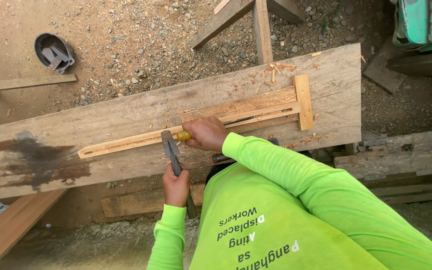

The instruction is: Using a hammer and a gauge tool or marking chisel to fit and adjust parts of a wooden track or guide mechanism on a workbench.

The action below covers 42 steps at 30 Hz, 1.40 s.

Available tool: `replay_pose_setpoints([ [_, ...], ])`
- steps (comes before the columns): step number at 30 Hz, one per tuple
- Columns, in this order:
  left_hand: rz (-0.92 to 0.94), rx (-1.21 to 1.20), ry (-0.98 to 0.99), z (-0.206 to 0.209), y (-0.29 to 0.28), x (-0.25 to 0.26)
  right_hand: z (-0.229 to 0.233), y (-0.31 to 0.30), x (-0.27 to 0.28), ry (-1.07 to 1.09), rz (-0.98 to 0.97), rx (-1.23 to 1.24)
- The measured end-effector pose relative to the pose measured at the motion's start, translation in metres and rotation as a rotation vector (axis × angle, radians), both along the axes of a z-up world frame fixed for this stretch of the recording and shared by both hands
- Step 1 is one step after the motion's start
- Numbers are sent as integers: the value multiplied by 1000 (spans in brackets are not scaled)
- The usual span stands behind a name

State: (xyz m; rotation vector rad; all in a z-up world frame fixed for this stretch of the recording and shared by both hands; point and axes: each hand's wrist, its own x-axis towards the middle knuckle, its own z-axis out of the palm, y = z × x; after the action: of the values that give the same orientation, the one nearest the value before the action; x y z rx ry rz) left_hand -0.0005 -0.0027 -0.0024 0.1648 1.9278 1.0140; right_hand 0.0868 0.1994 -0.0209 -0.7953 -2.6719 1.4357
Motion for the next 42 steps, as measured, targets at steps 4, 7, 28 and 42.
replay_pose_setpoints([
  [4, 183, 166, -76, -25, -8, 9, 1, -2, 3, -54, 12, 10],
  [7, -4, 80, -41, -19, -12, 14, 5, -4, 1, -28, 24, 24],
  [28, 161, 151, 27, 1, -3, 6, 13, -6, -1, 74, -12, -31],
  [42, 63, 52, 27, -14, -15, 2, 2, -7, -4, 23, 39, 20],
])
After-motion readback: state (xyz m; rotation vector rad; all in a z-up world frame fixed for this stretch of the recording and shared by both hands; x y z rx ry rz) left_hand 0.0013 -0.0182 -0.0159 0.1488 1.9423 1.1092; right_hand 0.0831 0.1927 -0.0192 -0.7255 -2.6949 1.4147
